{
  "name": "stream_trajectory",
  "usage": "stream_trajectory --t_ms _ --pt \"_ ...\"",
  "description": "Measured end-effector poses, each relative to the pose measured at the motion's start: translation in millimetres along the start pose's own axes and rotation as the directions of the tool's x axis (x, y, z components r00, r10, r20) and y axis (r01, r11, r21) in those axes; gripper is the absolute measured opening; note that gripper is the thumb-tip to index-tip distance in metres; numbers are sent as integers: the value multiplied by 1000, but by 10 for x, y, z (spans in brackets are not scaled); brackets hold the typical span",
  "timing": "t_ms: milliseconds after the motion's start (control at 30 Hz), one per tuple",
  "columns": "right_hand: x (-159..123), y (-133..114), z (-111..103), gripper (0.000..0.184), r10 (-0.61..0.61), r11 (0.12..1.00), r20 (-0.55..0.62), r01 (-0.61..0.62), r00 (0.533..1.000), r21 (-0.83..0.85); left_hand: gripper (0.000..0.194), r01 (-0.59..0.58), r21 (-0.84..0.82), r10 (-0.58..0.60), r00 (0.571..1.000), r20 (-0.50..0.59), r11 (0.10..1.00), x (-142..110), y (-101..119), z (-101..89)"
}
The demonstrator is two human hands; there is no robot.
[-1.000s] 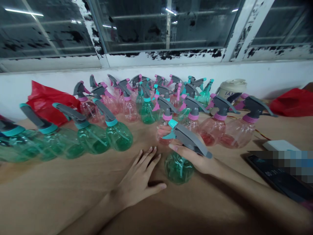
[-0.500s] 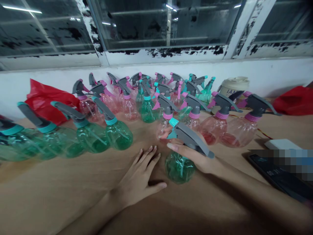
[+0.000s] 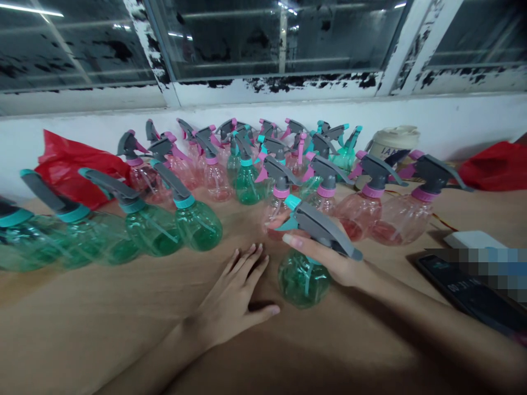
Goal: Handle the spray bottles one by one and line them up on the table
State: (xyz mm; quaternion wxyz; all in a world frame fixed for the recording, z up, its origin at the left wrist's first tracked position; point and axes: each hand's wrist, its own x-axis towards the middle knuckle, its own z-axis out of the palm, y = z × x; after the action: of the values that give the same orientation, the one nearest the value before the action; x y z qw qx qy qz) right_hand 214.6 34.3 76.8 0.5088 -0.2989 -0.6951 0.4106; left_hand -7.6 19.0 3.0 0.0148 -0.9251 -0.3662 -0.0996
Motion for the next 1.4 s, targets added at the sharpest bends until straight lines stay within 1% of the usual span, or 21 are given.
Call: stream_trajectory --t_ms 67,233,400,567,667,800,900,1100,1200,1300,1400 --pt "-3 11 3 22 14 1000 0 -14 1000 22 82 4 7 -4 1000 10 1000 2 0 -5" --pt "-39 48 3 36 -9 1000 7 9 1000 4 81 6 -5 -6 1000 -1 1000 0 -6 10" --pt "-41 57 0 37 -37 999 -2 37 999 -21 82 4 -23 -5 1000 -11 1000 -4 -5 25" --pt "-42 92 4 37 -28 997 -21 27 999 -65 82 5 -20 -5 1000 -1 1000 -3 -7 21" --pt "-40 95 7 37 -28 999 -26 27 999 -24 82 7 -18 -7 1000 0 1000 0 -11 26" --pt "-35 69 11 32 -52 998 -40 50 998 -41 82 9 -26 -9 1000 3 1000 3 -9 24" --pt "-33 56 9 27 -44 998 -41 42 998 -36 82 19 -32 -19 1000 22 999 6 -5 6" --pt "-33 53 2 23 -32 999 -18 32 999 -22 82 31 -40 -30 999 37 999 14 3 -17" --pt "-32 48 6 16 -37 996 -47 33 998 -89 83 31 -36 -30 998 47 999 19 10 -21" --pt "-33 43 13 8 -76 982 -76 62 994 -177 82 26 -28 -24 998 66 999 25 15 -33" --pt "-35 40 17 9 -118 970 -91 96 989 -222 83 26 -20 -24 997 68 999 27 16 -44"
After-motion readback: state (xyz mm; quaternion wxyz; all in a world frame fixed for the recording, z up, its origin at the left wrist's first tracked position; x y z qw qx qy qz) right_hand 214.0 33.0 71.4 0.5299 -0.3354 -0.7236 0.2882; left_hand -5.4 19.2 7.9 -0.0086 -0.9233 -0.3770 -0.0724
